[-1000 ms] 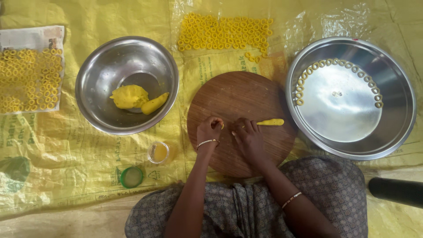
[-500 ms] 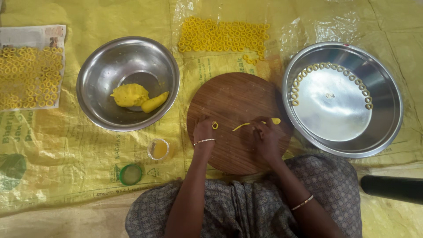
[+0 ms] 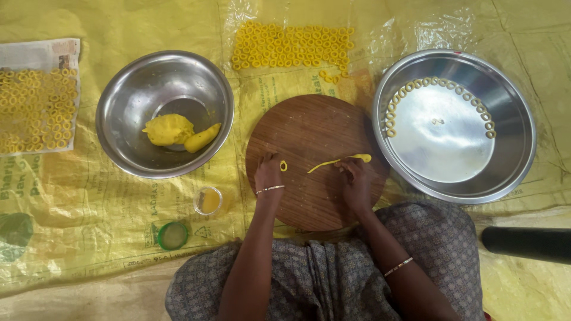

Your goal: The person rolls yellow dough into thin ropes on a wooden board, then forms small rings by hand and places them into a metal tray. The process is repeated continuously with dough taken from a metal bowl.

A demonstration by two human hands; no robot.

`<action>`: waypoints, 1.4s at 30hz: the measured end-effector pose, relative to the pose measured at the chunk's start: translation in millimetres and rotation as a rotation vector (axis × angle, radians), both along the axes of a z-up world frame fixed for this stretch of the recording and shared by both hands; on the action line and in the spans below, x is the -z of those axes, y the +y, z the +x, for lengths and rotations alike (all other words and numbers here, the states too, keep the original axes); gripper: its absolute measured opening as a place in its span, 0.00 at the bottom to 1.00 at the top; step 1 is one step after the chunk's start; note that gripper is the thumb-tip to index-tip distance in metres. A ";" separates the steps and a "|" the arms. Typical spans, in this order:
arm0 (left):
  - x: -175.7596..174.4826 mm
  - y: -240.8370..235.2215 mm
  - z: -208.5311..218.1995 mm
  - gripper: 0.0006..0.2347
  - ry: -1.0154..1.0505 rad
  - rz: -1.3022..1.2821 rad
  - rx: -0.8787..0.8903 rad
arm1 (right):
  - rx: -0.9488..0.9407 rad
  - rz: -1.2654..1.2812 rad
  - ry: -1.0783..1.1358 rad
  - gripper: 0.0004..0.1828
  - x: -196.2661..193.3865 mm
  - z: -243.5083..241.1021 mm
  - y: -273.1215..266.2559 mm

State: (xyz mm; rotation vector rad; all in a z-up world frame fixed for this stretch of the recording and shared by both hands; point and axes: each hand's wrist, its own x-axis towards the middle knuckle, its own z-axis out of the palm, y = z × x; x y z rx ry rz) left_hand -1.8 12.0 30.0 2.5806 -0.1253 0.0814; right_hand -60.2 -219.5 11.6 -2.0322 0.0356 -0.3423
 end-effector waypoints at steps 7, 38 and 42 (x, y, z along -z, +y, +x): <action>1.3 1.8 2.7 0.16 0.139 -0.104 -0.081 | 0.062 0.022 0.015 0.16 -9.0 -1.8 3.1; 43.7 -86.8 11.8 0.09 0.399 -0.716 -0.112 | 0.041 0.347 0.256 0.19 16.4 -7.4 20.1; 34.1 -88.8 12.0 0.10 0.550 -0.804 -0.169 | 0.107 0.393 0.356 0.15 13.9 -1.6 19.8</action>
